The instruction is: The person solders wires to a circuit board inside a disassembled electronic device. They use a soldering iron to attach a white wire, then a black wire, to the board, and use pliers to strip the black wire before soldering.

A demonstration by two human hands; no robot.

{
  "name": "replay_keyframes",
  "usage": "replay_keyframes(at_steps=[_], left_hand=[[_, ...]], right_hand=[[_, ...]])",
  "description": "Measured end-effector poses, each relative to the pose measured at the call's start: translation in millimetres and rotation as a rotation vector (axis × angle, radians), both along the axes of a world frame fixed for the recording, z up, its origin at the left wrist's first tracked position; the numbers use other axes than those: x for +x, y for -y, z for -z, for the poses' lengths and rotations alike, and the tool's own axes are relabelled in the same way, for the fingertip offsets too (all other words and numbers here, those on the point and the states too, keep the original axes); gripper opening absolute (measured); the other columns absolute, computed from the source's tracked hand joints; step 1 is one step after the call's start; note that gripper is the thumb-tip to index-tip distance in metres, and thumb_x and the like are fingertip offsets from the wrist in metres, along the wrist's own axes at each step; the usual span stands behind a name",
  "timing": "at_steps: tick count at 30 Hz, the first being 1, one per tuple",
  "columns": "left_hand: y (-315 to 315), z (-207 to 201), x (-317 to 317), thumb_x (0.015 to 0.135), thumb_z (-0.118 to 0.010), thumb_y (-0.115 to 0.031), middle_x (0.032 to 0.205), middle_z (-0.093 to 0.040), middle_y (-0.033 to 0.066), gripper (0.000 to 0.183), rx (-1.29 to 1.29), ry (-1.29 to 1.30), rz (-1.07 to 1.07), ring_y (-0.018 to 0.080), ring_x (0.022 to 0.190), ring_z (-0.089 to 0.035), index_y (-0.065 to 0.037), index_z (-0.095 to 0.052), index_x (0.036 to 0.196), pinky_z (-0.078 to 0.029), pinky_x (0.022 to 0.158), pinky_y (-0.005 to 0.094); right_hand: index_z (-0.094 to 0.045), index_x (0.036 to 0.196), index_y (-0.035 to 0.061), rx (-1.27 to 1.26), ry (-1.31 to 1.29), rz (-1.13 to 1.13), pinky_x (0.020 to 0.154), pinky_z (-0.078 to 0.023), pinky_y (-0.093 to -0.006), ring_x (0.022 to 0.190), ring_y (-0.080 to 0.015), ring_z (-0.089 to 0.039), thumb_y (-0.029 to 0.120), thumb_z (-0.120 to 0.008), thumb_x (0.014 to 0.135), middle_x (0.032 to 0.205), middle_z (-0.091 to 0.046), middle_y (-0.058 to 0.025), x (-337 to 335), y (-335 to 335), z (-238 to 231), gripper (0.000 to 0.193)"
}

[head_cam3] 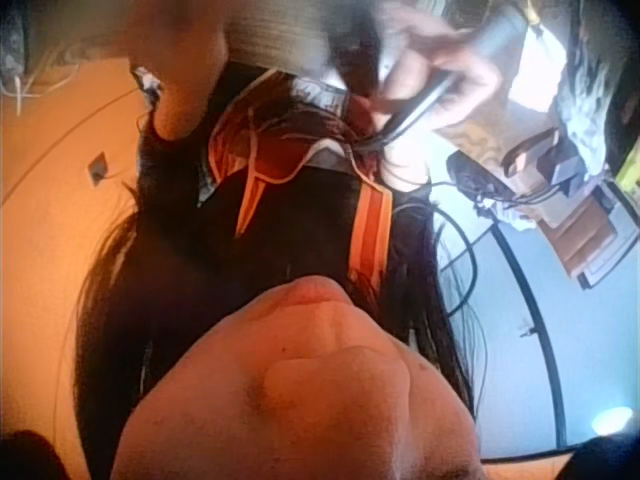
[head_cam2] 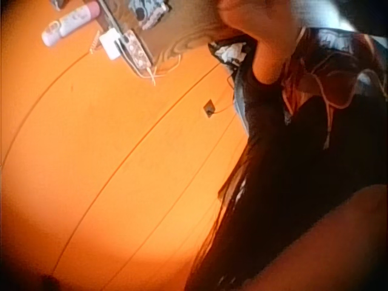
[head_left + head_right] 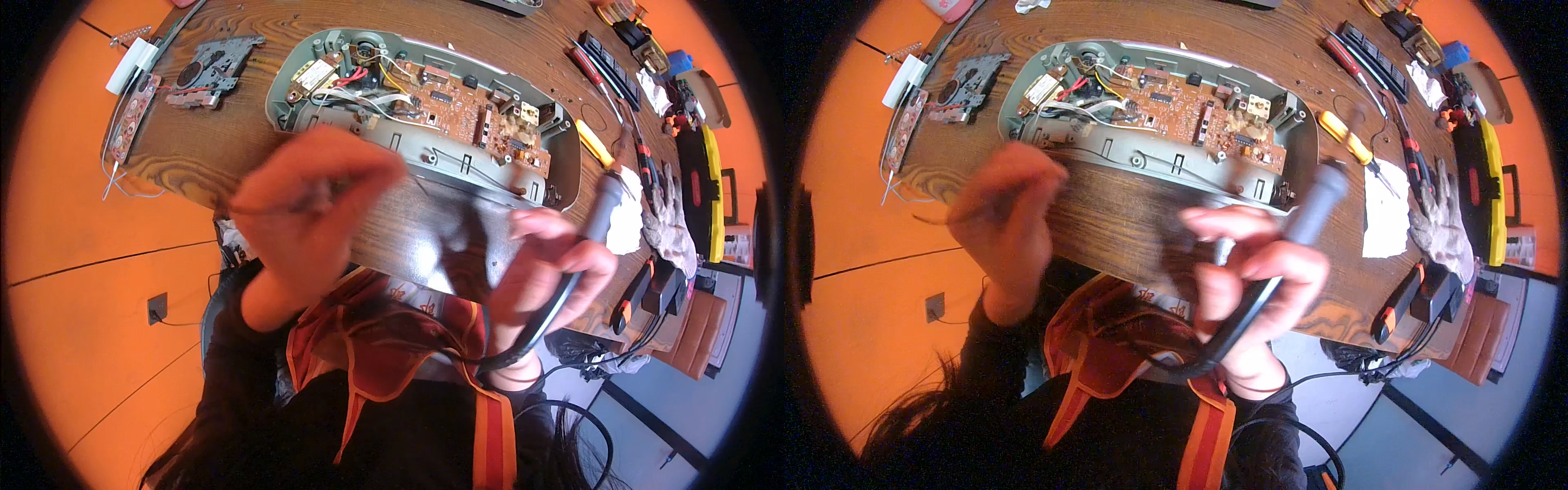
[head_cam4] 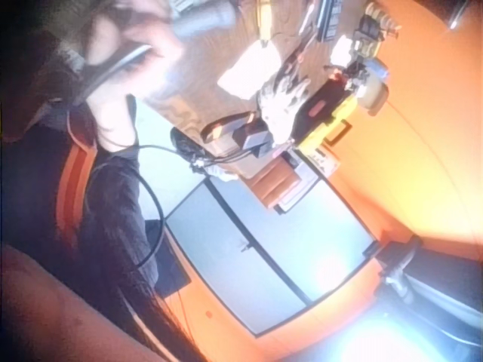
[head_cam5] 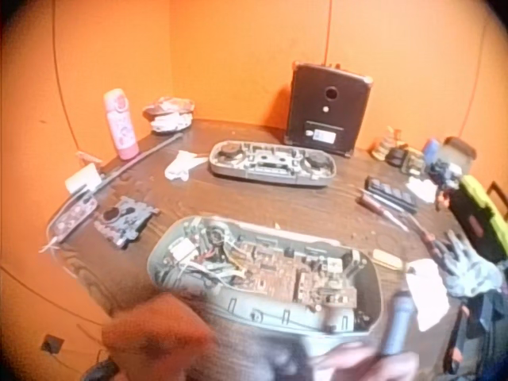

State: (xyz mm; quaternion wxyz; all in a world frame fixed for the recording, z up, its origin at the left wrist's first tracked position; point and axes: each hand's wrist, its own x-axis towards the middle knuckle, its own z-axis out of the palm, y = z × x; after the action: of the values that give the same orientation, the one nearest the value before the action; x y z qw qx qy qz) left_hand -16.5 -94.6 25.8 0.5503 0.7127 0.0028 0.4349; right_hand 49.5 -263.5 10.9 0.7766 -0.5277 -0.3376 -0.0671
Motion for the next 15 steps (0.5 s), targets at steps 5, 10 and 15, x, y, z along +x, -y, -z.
replay_keyframes(at_steps=[5, 10, 15], left_hand=[[-29, 2, 24, 0.068, -0.069, 0.004, 0.077, -0.061, 0.0073, 0.014, 0.34, -0.22, -0.178, 0.0124, 0.072, -0.057, 0.001, -0.063, 0.08, -0.044, 0.066, 0.0211], [-28, 10, 36, 0.067, -0.072, 0.001, 0.079, -0.059, 0.0041, 0.015, 0.47, -0.333, -0.258, 0.011, 0.073, -0.056, -0.001, -0.065, 0.079, -0.044, 0.064, 0.0201], [-22, 10, 40, 0.065, -0.073, 0.0, 0.079, -0.057, 0.0037, 0.014, 0.495, -0.313, -0.339, 0.0112, 0.071, -0.055, -0.004, -0.066, 0.076, -0.042, 0.059, 0.0202]], right_hand=[[-0.031, 0.119, 0.007, -0.22, 0.192, 0.335, 0.067, -0.046, -0.0347, 0.073, -0.0276, -0.061, 0.063, -0.037, 0.081, 0.079, -0.061, -0.0212, 24, 8, -11, 0.068], [-0.032, 0.123, 0.0003, -0.402, 0.175, 0.488, 0.059, -0.041, -0.0287, 0.058, -0.0202, -0.055, 0.077, -0.022, 0.074, 0.067, -0.057, -0.0156, 25, 5, -5, 0.091], [-0.044, 0.114, -0.0076, -0.424, 0.077, 0.429, 0.06, -0.043, -0.0275, 0.061, -0.0188, -0.054, 0.078, -0.024, 0.071, 0.085, -0.056, -0.019, 26, 12, -8, 0.097]])
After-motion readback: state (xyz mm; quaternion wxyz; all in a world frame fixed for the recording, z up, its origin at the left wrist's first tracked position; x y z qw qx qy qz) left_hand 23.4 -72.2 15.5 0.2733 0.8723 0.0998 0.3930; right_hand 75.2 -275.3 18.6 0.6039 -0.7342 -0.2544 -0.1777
